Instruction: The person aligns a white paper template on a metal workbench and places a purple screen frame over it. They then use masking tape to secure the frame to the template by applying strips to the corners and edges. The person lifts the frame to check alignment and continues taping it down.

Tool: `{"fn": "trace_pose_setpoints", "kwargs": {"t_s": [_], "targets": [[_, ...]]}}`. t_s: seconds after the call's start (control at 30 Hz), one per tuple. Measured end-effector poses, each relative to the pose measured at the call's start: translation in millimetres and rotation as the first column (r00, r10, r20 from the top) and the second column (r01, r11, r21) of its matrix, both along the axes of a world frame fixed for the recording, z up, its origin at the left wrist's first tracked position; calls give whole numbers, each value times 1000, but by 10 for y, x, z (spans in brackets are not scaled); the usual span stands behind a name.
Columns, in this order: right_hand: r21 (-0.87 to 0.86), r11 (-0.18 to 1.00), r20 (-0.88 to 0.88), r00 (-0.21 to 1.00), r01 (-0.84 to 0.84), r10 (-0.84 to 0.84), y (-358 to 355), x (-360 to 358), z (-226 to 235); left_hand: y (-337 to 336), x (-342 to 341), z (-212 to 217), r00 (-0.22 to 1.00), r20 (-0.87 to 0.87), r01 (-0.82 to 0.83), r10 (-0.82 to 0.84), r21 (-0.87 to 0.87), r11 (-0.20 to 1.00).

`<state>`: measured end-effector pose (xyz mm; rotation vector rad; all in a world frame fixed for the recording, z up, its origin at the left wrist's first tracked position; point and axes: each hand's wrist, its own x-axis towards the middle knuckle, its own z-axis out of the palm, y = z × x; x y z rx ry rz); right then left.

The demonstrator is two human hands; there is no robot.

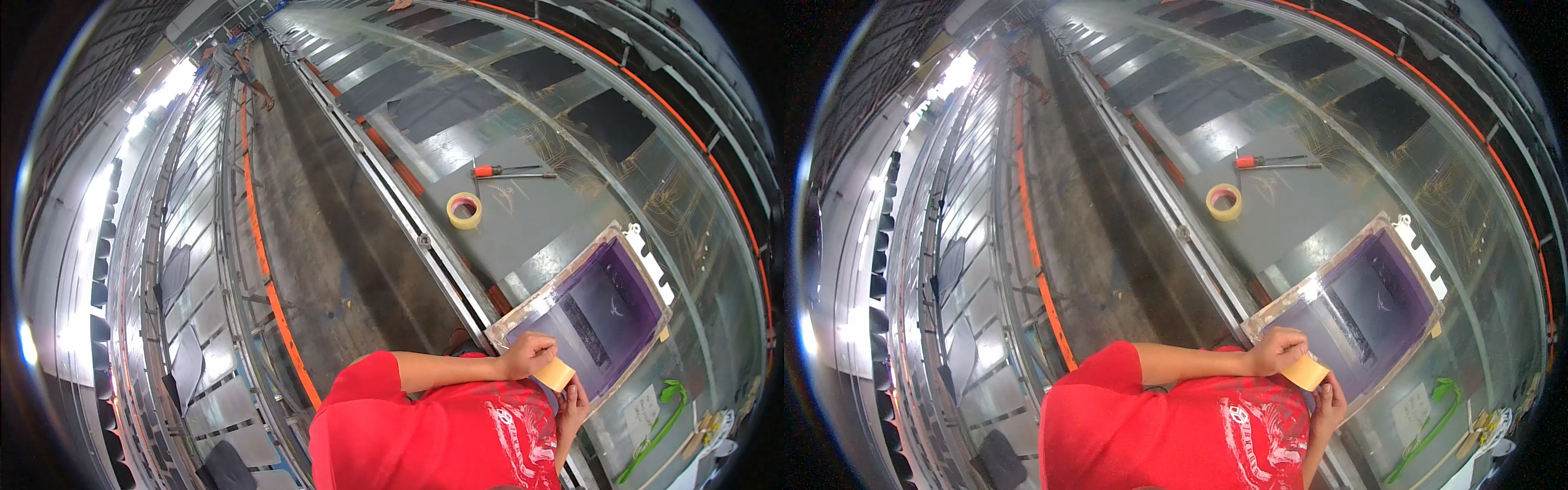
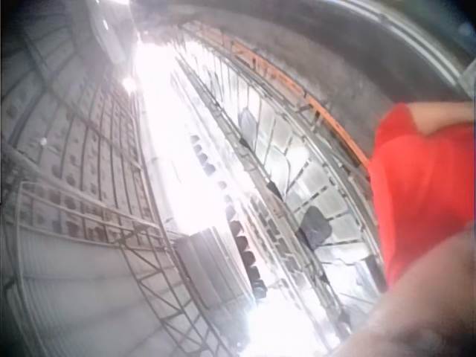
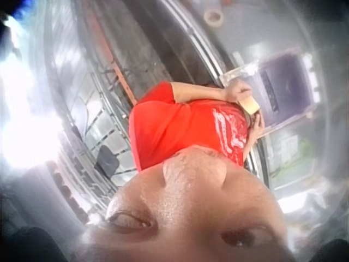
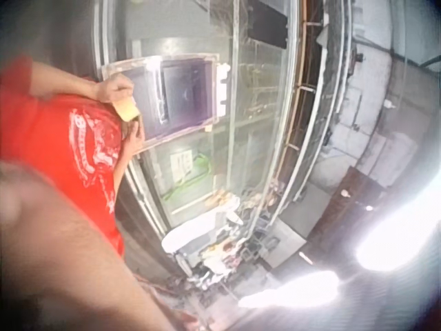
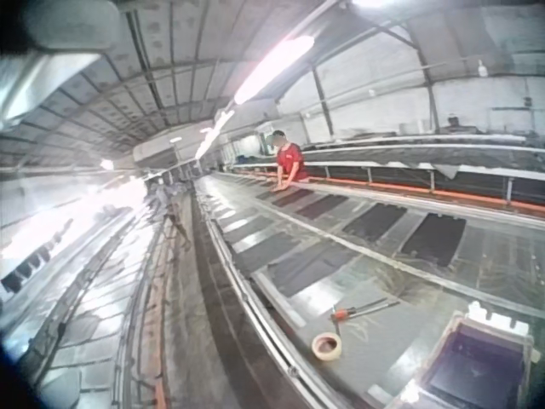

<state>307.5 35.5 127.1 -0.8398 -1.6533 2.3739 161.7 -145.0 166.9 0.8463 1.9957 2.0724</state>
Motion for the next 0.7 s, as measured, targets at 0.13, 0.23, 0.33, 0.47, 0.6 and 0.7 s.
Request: {"fn": "trace_pose_setpoints", "kwargs": {"t_s": [0.13,0.23,0.33,0.47,0.6,0.7], "targets": [[204,978,11,999,-43,41,102,-46,-35,52,-9,-78,995,-60,71,-74,-54,996],[145,989,16,1000,-10,8,86,-87,56,41,-5,-60,995,-59,76,-80,-55,996],[-65,997,0,999,39,-39,94,-83,-22,20,3,-44,993,-57,99,-102,-55,994],[-223,975,-37,999,-7,-2,187,-57,-126,14,18,36,982,-3,188,-189,-95,978],[-103,980,-69,982,171,-178,96,-20,61,-6,-44,16,949,52,314,-311,-263,912],[-91,975,-94,973,204,-213,209,-12,-140,155,-208,-184,960,-206,118,-189,-313,942]]}}
